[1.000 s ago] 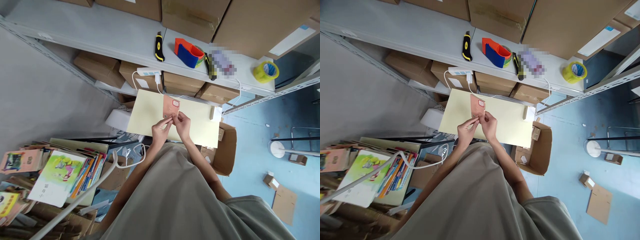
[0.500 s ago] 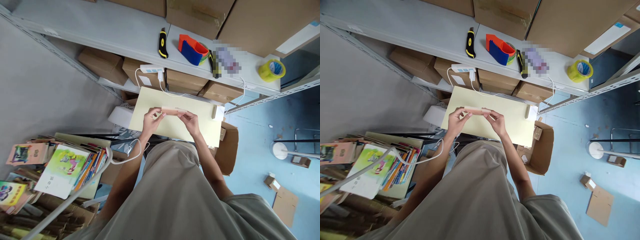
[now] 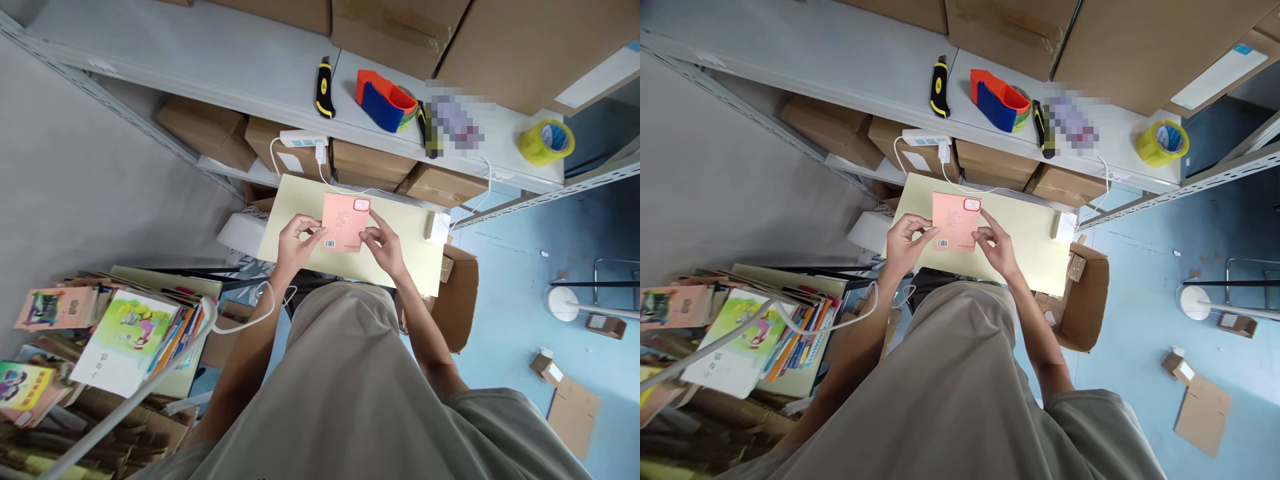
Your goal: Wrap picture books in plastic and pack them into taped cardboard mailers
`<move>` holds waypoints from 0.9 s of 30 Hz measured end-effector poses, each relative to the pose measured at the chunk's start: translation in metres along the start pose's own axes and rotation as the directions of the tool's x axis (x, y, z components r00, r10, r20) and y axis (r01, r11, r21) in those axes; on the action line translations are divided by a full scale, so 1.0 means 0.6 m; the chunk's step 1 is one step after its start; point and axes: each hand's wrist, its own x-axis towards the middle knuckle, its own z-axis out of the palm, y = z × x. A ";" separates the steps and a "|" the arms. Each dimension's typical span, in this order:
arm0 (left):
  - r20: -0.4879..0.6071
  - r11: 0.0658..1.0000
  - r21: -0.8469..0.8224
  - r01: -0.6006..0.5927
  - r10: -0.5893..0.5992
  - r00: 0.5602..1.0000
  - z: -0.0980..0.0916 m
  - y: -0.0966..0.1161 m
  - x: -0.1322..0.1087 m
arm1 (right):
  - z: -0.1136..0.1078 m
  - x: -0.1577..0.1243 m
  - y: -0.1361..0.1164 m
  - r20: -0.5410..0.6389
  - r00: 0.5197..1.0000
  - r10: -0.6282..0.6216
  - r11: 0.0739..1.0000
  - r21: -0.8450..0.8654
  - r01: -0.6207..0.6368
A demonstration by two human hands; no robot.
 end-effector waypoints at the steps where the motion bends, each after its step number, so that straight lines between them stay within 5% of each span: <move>1: 0.023 1.000 0.005 -0.002 0.002 1.000 -0.002 0.000 0.001 | 0.000 -0.001 0.002 -0.002 1.000 0.004 1.000 0.017 -0.004; 6: 0.104 0.999 0.046 -0.023 0.019 0.994 -0.008 0.000 0.002 | -0.009 -0.004 0.007 0.007 1.000 0.011 0.999 0.051 -0.012; 18: 0.017 0.983 0.107 0.151 -0.154 0.988 0.030 -0.008 0.017 | 0.007 0.002 0.001 0.043 0.975 0.218 0.964 0.146 -0.222; 27: 0.122 0.974 0.194 -0.117 0.094 0.988 0.033 0.021 0.025 | 0.003 0.005 0.030 0.146 0.916 0.374 0.862 0.310 -0.401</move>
